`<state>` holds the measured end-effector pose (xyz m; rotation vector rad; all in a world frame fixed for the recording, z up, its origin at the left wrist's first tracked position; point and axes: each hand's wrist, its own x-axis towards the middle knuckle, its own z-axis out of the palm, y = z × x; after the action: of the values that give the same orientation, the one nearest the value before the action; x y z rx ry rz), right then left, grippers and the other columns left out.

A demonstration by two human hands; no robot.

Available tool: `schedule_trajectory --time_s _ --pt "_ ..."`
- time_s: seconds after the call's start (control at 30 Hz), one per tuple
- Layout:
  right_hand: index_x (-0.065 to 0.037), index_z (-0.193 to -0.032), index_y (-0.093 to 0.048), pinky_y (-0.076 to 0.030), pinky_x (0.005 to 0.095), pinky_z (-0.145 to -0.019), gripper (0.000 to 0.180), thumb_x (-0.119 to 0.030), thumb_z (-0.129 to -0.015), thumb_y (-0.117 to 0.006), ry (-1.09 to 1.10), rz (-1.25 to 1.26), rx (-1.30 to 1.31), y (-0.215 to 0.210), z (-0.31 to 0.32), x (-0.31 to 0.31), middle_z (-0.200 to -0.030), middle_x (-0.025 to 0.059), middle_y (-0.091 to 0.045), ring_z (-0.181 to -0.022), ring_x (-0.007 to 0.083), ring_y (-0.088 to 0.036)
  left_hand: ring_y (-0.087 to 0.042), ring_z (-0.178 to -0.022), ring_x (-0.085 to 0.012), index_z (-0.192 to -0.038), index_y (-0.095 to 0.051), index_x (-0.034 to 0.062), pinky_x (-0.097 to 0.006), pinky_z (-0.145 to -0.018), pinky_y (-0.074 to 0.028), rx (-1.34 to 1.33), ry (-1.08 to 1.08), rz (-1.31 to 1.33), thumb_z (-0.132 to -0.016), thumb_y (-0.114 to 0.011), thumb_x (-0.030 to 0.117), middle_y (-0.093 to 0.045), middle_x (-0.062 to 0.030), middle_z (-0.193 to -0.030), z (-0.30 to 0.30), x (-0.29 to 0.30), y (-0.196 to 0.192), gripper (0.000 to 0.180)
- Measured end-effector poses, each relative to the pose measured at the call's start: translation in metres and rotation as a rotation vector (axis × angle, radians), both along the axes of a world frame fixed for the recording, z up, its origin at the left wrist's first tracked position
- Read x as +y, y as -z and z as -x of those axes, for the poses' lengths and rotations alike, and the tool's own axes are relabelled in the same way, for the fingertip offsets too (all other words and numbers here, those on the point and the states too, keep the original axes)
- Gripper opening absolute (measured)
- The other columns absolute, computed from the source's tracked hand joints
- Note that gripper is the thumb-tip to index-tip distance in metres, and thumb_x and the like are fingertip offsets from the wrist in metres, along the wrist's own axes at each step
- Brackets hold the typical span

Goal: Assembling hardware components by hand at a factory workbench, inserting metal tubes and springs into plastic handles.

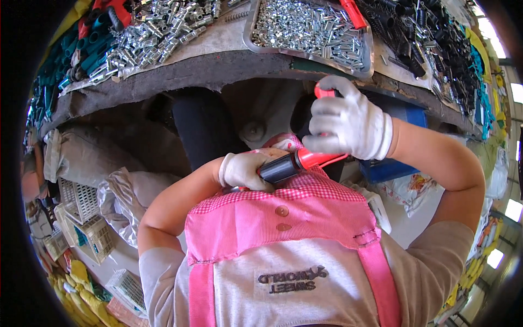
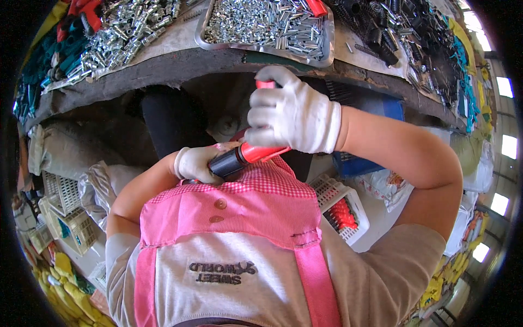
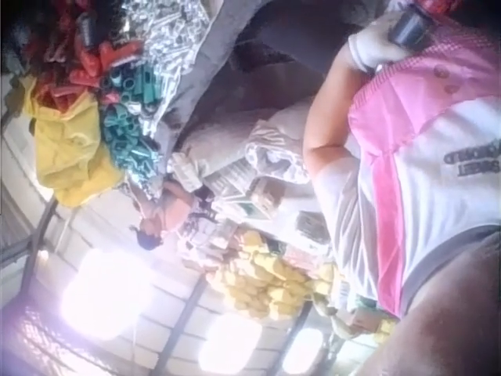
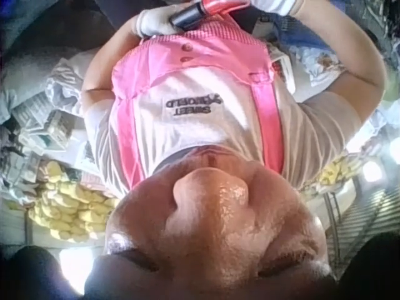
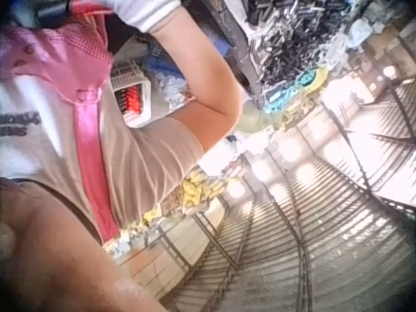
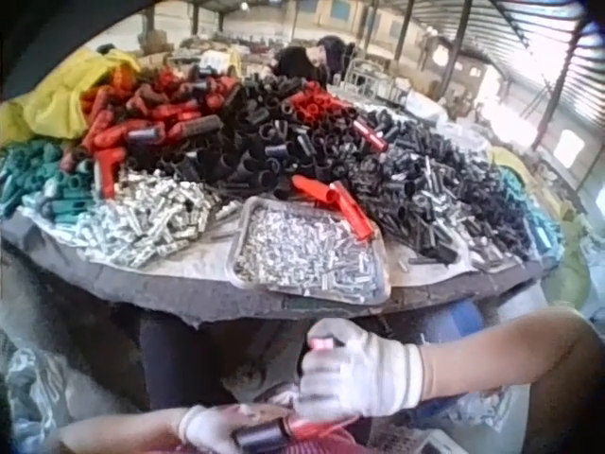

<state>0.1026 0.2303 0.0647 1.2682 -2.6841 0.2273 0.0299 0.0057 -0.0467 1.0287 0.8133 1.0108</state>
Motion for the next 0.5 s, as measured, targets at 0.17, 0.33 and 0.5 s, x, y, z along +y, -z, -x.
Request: schedule_trajectory --time_s 0.17,0.33,0.5 --pt "-0.009 -0.098 -0.061 -0.05 0.046 -0.072 0.025 -0.027 -0.082 -0.06 0.776 1.017 -1.943 0.046 -0.042 0.011 -0.095 0.0042 -0.06 -0.088 0.0235 -0.059 -0.06 -0.069 -0.035 -0.098 -0.056 0.0096 -0.04 -0.061 -0.049 1.229 -0.477 0.16 -0.07 -0.066 0.023 -0.061 -0.017 -0.075 -0.001 -0.002 -0.044 0.033" --pt "0.001 -0.127 -0.043 -0.019 0.0347 -0.105 0.048 -0.029 -0.091 -0.049 0.365 0.964 -0.469 -0.005 -0.005 0.003 -0.14 0.0143 -0.028 -0.132 0.023 -0.022 -0.061 -0.066 -0.0342 -0.1 -0.056 0.0137 -0.044 -0.06 -0.048 1.202 -0.781 0.263 -0.068 -0.063 0.023 -0.061 -0.0182 -0.069 0.028 -0.019 -0.03 0.033" --pt "-0.004 -0.116 -0.055 -0.035 0.0322 -0.099 0.029 -0.012 -0.089 -0.046 0.567 1.134 -0.222 -0.005 0.034 0.018 -0.123 0.0162 -0.051 -0.117 0.0254 -0.047 -0.061 -0.069 -0.0341 -0.096 -0.058 0.0124 -0.039 -0.062 -0.049 0.978 -0.661 0.054 -0.069 -0.067 0.021 -0.062 -0.017 -0.073 -0.001 -0.007 -0.065 0.03"
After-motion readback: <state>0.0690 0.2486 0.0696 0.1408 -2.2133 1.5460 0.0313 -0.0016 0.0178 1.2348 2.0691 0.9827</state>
